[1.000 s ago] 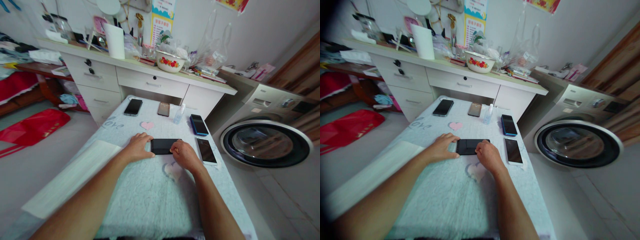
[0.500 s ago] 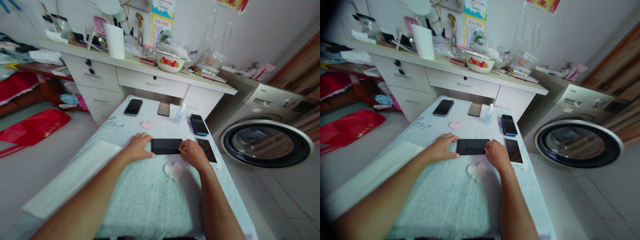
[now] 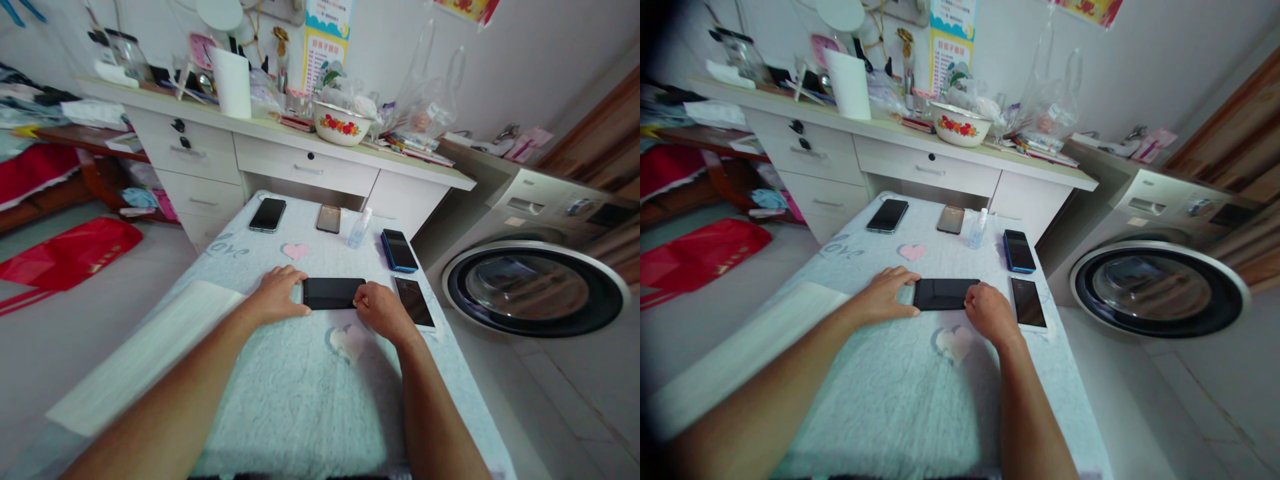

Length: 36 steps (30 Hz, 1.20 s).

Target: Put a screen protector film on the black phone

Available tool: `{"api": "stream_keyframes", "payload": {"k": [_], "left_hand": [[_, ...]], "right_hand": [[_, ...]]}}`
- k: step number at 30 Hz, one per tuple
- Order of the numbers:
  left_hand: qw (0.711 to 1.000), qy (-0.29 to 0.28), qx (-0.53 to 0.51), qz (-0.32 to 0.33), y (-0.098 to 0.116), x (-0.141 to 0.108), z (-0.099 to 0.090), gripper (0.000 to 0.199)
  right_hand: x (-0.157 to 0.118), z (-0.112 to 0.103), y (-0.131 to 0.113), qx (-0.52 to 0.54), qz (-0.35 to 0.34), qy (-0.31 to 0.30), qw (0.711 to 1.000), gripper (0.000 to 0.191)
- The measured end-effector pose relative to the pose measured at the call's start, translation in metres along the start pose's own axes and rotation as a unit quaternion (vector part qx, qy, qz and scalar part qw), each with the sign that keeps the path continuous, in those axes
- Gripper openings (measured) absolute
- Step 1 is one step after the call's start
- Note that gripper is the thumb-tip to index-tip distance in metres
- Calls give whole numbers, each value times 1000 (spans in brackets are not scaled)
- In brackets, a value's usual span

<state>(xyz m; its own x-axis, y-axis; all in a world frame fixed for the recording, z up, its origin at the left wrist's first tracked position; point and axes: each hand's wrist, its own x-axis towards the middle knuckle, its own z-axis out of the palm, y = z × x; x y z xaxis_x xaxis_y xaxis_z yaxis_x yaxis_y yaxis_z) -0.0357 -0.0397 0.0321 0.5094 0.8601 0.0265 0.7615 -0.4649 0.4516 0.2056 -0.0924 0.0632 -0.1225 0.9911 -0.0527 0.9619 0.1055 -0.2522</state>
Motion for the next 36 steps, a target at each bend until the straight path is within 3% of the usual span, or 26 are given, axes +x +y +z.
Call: {"api": "stream_keyframes", "payload": {"k": [15,36], "left_hand": [[1000,3,7,-5,1,0,0,63],[1000,7,6,0,-3,1,4,64]], "right_hand": [[2,18,-16,72,-85,11,994,17],[1,9,-7,56,-64,2,996,15]]}}
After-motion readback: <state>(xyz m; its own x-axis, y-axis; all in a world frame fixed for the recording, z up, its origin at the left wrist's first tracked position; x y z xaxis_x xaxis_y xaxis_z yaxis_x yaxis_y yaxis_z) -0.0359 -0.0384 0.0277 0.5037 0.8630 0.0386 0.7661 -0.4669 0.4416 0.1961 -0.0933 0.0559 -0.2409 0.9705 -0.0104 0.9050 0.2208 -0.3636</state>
